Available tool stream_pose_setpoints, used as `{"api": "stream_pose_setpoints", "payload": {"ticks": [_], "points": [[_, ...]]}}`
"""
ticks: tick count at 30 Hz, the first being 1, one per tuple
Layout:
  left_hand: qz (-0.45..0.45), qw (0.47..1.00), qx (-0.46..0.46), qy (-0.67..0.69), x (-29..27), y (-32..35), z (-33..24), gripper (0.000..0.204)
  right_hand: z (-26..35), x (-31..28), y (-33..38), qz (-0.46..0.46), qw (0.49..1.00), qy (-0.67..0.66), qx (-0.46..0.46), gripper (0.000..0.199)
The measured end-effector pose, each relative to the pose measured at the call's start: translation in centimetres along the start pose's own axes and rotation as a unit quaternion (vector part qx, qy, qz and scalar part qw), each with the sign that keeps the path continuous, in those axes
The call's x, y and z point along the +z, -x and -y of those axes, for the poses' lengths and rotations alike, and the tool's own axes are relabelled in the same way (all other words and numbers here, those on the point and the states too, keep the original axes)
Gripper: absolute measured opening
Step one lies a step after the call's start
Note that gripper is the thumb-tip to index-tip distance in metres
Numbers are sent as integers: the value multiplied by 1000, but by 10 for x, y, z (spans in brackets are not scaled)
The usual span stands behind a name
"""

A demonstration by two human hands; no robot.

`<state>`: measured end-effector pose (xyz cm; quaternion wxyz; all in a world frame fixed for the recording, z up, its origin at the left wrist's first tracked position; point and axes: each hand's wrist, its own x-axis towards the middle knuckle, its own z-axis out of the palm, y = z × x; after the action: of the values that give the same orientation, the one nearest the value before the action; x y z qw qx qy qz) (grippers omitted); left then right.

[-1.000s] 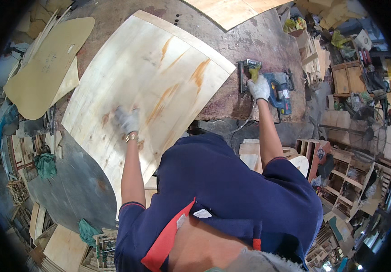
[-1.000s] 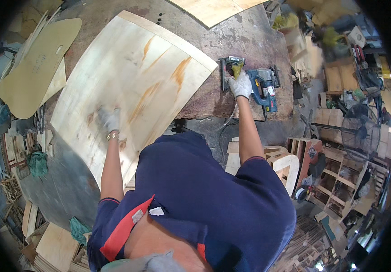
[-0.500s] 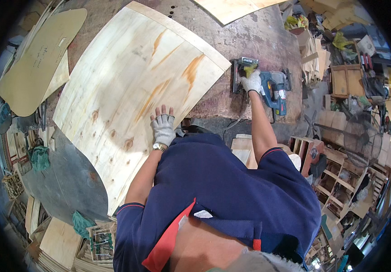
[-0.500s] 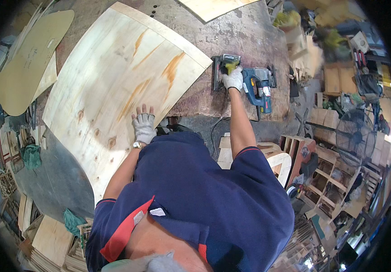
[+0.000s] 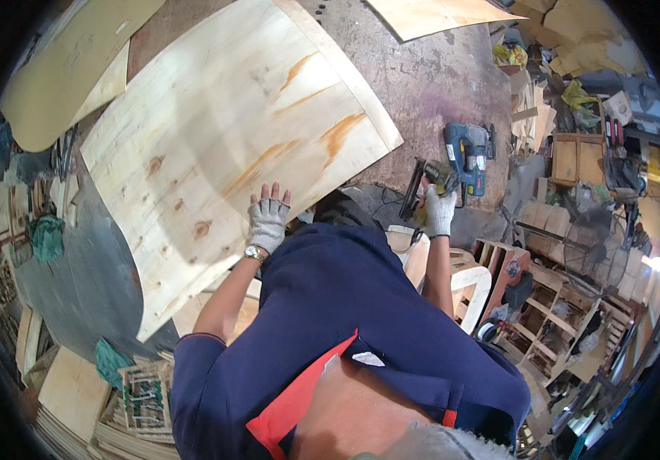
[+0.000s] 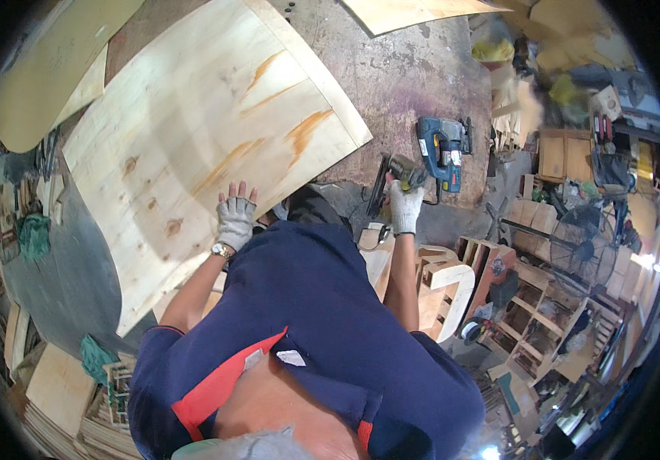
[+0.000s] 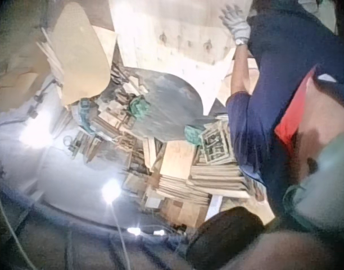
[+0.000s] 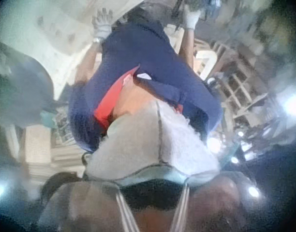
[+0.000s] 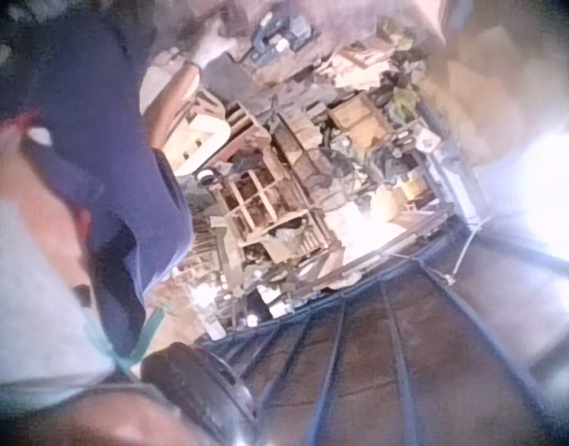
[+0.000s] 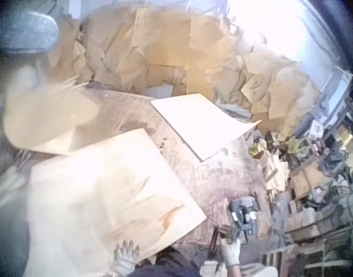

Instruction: The person aligns and fastens multiple wooden panels together using a pneumatic nail gun. They repeatedly position the panels, drive nails along the seams, and flip the assembly to work on different sides.

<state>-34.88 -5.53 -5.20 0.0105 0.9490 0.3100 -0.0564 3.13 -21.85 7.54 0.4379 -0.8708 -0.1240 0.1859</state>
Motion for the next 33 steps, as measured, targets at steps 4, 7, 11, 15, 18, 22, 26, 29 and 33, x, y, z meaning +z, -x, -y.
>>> {"api": "stream_pose_setpoints", "payload": {"ticks": [4, 7, 11, 15, 18, 22, 26, 29, 33], "points": [[86, 989, 1, 119, -30, -3, 8, 89, -11, -1, 8, 38, 999, -13, 26, 21], [27, 982, -80, 167, -53, -28, 10, 84, -5, -2, 1, 81, 993, 69, -55, 34], [-153, 951, -139, 229, -63, -112, -8, 68, 10, -7, -22, 127, 956, 223, -144, 44], [-215, 939, -170, 207, -60, -227, -40, 67, 20, -12, -47, 200, 949, 202, -137, 46], [-249, 926, -160, 235, -57, -297, -55, 70, 23, -15, -58, 245, 951, 159, -97, 41], [-294, 913, -144, 242, -51, -340, -75, 73, 30, -21, -69, 296, 941, 152, -65, 38], [-75, 986, -117, 93, -47, -346, -95, 77, 36, -18, -73, 321, 927, 189, -36, 44], [-27, 989, -141, 44, -47, -346, -100, 76, 33, -9, -75, 336, 920, 201, -21, 53], [-30, 988, -142, 53, -50, -347, -98, 74, 24, 3, -77, 346, 920, 182, -32, 60]]}}
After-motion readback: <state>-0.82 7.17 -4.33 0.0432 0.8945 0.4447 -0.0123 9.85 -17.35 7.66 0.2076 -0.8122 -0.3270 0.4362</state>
